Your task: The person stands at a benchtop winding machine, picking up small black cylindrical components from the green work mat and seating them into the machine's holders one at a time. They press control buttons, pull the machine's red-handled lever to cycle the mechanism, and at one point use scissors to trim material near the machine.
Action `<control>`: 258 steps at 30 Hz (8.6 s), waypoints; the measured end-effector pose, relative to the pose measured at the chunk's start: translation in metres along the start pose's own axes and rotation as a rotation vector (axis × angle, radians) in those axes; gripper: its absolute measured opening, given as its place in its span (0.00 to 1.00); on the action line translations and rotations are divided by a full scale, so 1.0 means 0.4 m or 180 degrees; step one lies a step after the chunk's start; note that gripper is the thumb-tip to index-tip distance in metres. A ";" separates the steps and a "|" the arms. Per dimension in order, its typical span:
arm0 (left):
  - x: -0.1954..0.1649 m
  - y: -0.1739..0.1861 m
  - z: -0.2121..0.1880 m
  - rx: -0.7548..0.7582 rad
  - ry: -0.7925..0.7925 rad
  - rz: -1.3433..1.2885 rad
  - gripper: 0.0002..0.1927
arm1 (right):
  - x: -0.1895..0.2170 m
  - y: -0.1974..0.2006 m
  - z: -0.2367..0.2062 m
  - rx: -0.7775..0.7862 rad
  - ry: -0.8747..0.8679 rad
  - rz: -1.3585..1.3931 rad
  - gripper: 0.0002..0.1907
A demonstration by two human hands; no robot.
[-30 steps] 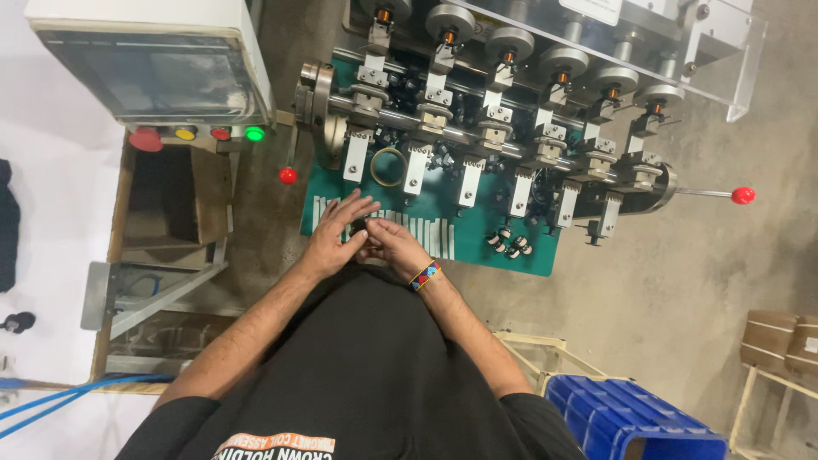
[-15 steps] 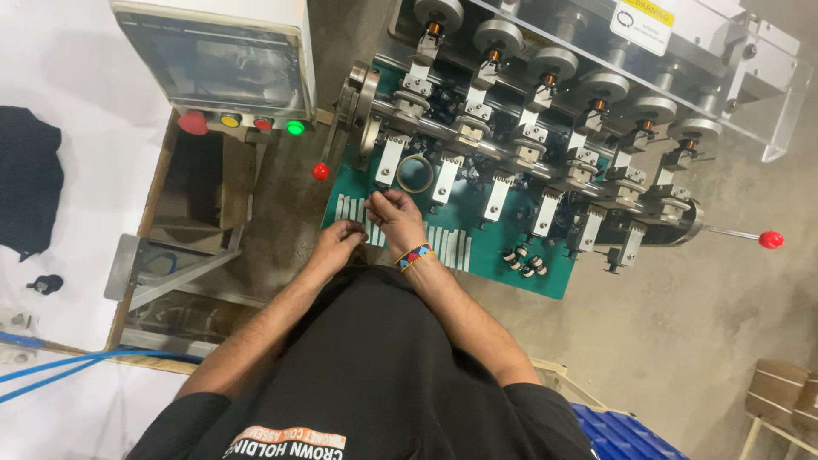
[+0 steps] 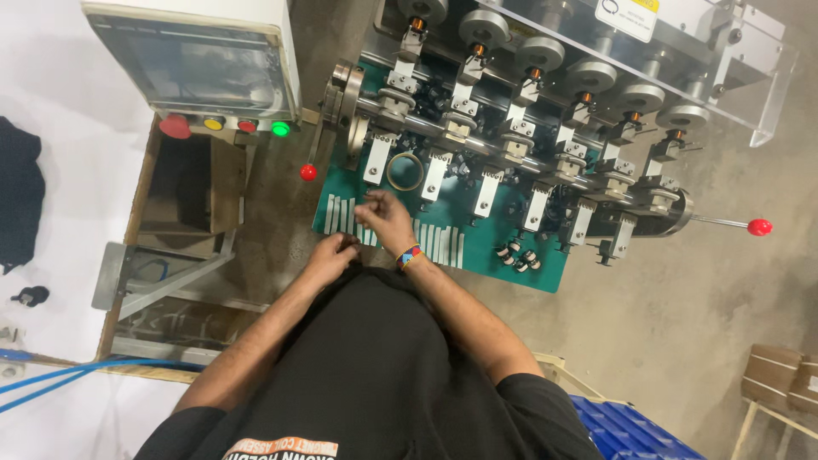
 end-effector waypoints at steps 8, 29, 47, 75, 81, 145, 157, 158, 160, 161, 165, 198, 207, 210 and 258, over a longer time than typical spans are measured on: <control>-0.073 0.010 0.029 -0.0297 -0.0891 0.1102 0.23 | -0.076 0.167 0.079 0.0386 0.0218 -0.3695 0.21; -0.282 -0.210 0.384 -0.1385 -0.3291 0.3688 0.48 | -0.167 0.623 -0.461 -0.1762 -0.0188 -0.2178 0.08; -0.309 -0.258 0.481 -0.1458 -0.2946 0.1678 0.41 | -0.117 0.606 -0.468 -0.1125 -0.0410 -0.1966 0.09; -0.287 -0.529 0.413 -0.1200 -0.2831 0.1539 0.44 | -0.185 0.645 -0.563 -0.1190 -0.0739 -0.1692 0.08; -0.342 -0.277 0.512 -0.1763 -0.2500 0.1723 0.49 | -0.211 0.653 -0.584 -0.1249 -0.0820 -0.1647 0.08; -0.175 -0.829 0.171 0.0940 -0.4429 0.3090 0.34 | -0.205 0.600 -0.593 -0.1601 -0.0978 -0.1387 0.08; -0.224 -0.797 0.187 0.1317 -0.3908 0.2394 0.29 | -0.183 0.611 -0.604 -0.1817 -0.0796 -0.1475 0.08; -0.217 -0.759 0.161 0.1233 -0.4030 0.2560 0.29 | -0.183 0.605 -0.582 -0.1694 -0.0743 -0.1463 0.09; -0.207 -0.636 0.103 0.1016 -0.4043 0.2096 0.24 | -0.183 0.592 -0.520 -0.1416 -0.0645 -0.1427 0.10; -0.196 -0.570 0.070 0.0916 -0.4042 0.1865 0.21 | -0.180 0.579 -0.493 -0.1325 -0.0629 -0.1559 0.10; -0.070 -0.387 0.018 0.1308 -0.2902 0.2343 0.14 | -0.112 0.515 -0.349 -0.1046 0.0344 -0.2094 0.10; -0.064 -0.260 0.185 -0.0363 -0.0829 0.1095 0.15 | -0.250 0.747 -0.274 -0.1530 0.0897 -0.3767 0.37; -0.219 -0.405 0.294 -0.1360 -0.1635 0.1980 0.28 | -0.307 0.803 -0.229 -0.1045 0.0551 -0.3956 0.42; -0.202 -0.411 0.292 -0.1156 -0.1313 0.2065 0.11 | -0.309 0.830 -0.237 -0.0931 0.0463 -0.3968 0.41; -0.145 -0.119 0.091 -0.2957 -0.0818 -0.1179 0.05 | -0.348 0.847 -0.182 -0.0425 0.1332 -0.3935 0.28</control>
Point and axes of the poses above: each hand's wrist, its own z-axis towards the middle knuckle, its own y-axis out of the back of the hand, x = y × z, the point moved 7 cm from there along z, towards the middle knuckle, and after that the axes turned 10 degrees about -x, right-handed, at the moved point
